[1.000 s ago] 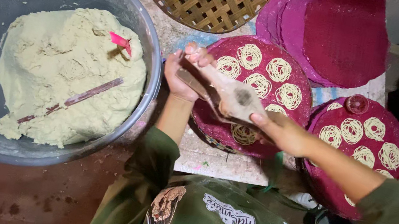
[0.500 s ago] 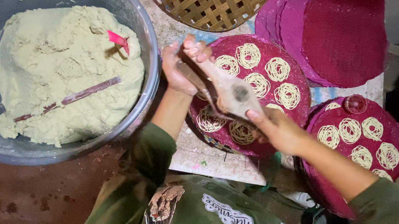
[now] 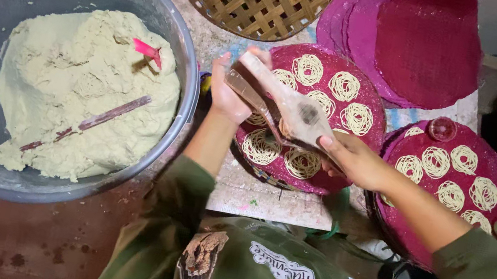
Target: The person loads dough into a wooden hand press and squeezes it to extrude noodle strands into round nests on pink trays, taking dough from a large basin and repositioning the press between nests, with finished nests accumulating on the trays.
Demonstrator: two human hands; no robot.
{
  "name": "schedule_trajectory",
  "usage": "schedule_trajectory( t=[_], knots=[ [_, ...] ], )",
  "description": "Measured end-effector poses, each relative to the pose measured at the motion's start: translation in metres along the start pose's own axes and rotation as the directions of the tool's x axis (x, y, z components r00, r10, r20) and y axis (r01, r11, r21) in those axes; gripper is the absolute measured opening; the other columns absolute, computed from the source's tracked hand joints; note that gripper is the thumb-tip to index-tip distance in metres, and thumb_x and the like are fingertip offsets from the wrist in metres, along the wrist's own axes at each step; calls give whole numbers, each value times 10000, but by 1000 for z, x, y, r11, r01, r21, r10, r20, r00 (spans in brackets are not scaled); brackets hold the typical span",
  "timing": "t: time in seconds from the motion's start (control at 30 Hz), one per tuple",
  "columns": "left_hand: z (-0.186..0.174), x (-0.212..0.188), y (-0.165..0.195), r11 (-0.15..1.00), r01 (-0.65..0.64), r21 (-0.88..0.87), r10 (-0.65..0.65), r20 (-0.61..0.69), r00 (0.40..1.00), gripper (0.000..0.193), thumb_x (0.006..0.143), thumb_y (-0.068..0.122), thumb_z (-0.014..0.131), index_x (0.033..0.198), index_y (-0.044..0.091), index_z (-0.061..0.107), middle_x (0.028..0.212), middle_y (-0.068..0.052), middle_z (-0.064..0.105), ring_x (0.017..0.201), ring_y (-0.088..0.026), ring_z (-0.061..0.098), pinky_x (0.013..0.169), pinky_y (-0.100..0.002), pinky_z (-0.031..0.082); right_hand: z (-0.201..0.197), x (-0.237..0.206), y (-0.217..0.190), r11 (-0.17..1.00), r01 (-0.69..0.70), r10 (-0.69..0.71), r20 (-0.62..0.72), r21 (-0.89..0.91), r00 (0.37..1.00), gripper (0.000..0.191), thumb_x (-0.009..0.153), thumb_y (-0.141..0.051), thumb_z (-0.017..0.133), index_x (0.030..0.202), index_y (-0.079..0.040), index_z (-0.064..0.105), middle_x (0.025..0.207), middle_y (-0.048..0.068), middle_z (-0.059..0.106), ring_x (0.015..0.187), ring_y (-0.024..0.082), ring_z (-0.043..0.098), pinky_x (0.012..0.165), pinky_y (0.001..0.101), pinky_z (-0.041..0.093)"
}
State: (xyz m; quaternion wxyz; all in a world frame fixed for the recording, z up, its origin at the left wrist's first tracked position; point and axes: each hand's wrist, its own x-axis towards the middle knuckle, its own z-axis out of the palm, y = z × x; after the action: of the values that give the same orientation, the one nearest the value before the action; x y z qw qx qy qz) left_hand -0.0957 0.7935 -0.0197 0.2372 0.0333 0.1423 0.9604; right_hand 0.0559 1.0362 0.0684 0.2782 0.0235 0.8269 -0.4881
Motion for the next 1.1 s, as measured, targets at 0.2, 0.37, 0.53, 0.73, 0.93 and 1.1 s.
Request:
schedule_trajectory(
  t=[0.2,0.37,0.53,0.73,0.93,1.1],
  knots=[
    [-61,-44,-40,426,549,719,-408,-389,826,881,1036,704,28,1408,124,578,627,-84,528,386,-110,391,343,-241,274,-10,-17,38,994,82,-80,-34,66,996,483,1019,-499,439,1012,-51,619,742,16,612,665,122,593,597,293,506],
    [-53,-103,-44,-223,195,955,41,-191,981,626,1028,443,497,1594,182,449,905,-140,751,608,-213,599,581,-306,450,-7,-13,70,960,230,-205,-161,157,965,533,1040,-535,454,1032,-20,589,803,34,613,729,138,590,667,308,508],
    [-11,-134,-40,-663,-9,749,117,115,987,652,941,442,682,1487,121,529,1278,-133,683,1101,-262,653,919,-407,517,4,-21,89,815,448,-377,-250,367,892,709,996,-683,474,1138,4,580,915,62,627,822,152,606,747,321,512],
    [4,-124,-70,-727,-45,685,27,94,995,913,780,562,763,1437,2,465,1308,-196,586,1204,-310,500,1001,-511,360,29,-38,95,737,505,-379,-344,450,859,828,957,-758,480,1191,29,590,928,83,632,829,170,611,751,336,508],
    [7,-123,-80,-650,76,756,55,-53,997,454,896,218,721,1340,144,655,1125,-75,658,1007,-213,606,888,-387,507,34,-58,117,733,477,-319,-376,484,870,849,949,-753,478,1211,48,578,972,97,652,879,187,630,788,344,527],
    [29,-131,-29,74,25,997,89,-31,996,269,870,-5,700,1121,84,742,1170,-63,647,1004,-87,661,835,-213,601,26,-73,141,792,494,-310,-462,359,831,888,985,-789,418,1187,51,623,964,99,663,858,186,618,757,329,501]
  ],
)
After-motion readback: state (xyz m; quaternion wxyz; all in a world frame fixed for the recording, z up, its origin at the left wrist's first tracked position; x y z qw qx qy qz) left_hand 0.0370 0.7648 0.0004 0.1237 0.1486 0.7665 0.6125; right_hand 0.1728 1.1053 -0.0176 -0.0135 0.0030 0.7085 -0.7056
